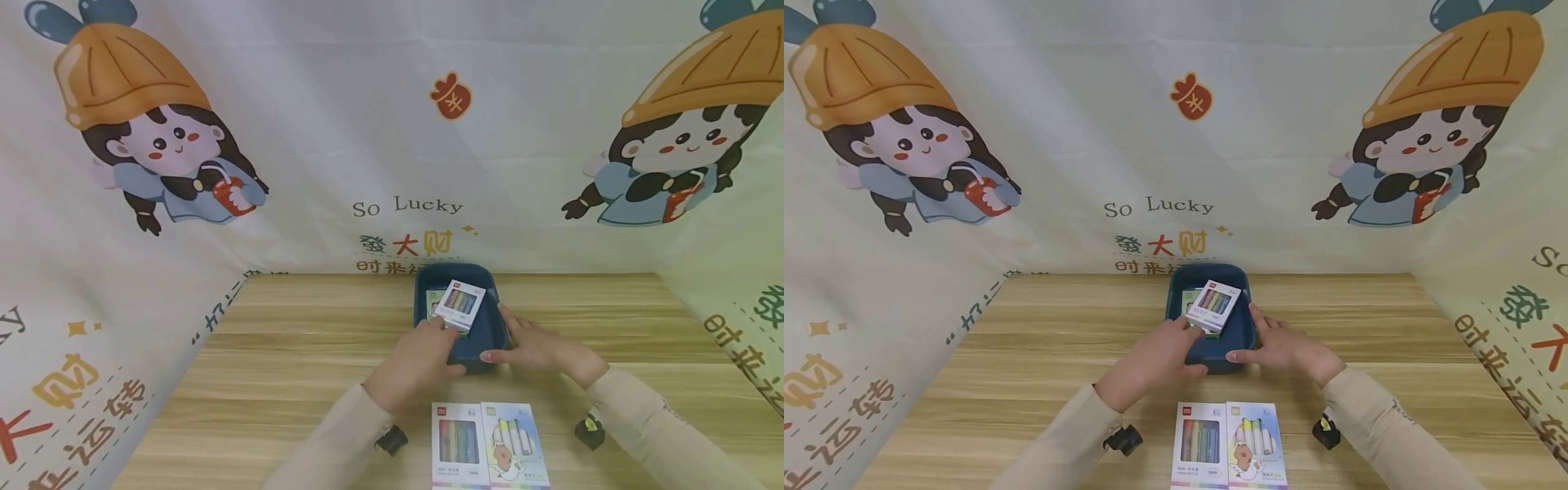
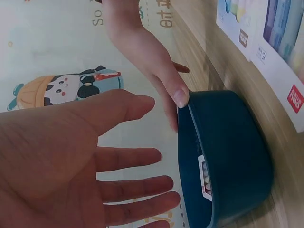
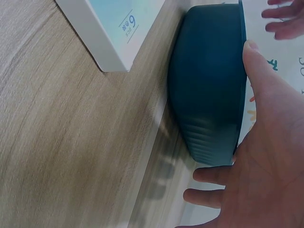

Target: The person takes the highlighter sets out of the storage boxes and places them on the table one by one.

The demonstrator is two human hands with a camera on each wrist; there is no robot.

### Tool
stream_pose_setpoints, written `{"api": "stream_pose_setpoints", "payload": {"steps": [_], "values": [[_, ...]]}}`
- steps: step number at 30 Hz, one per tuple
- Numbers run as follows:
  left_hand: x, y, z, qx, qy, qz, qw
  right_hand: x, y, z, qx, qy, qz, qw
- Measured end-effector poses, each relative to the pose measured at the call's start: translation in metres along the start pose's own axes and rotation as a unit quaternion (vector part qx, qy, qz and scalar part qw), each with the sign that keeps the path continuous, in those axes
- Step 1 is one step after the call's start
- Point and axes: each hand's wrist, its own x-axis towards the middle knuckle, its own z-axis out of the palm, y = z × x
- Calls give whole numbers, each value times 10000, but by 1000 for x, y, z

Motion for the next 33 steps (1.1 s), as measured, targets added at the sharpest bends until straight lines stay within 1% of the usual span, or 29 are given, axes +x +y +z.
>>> {"api": "stream_pose_setpoints", "payload": {"steps": [8,14,17,20,25,33], "values": [[19,-8,1,457,51,277,9986,0,1,1,-22,18,10,10000],[34,-13,2,422,-12,339,9985,1,1,0,-74,11,-13,10000],[39,-16,3,434,-56,352,9984,1,1,1,-50,-6,5,10000],[43,-18,5,478,-81,345,9982,1,1,2,-18,-37,39,10000],[49,-21,8,421,-131,300,9986,2,1,2,8,-47,31,10000],[59,-24,12,426,-39,430,9982,1,1,1,-18,-63,-11,10000]]}}
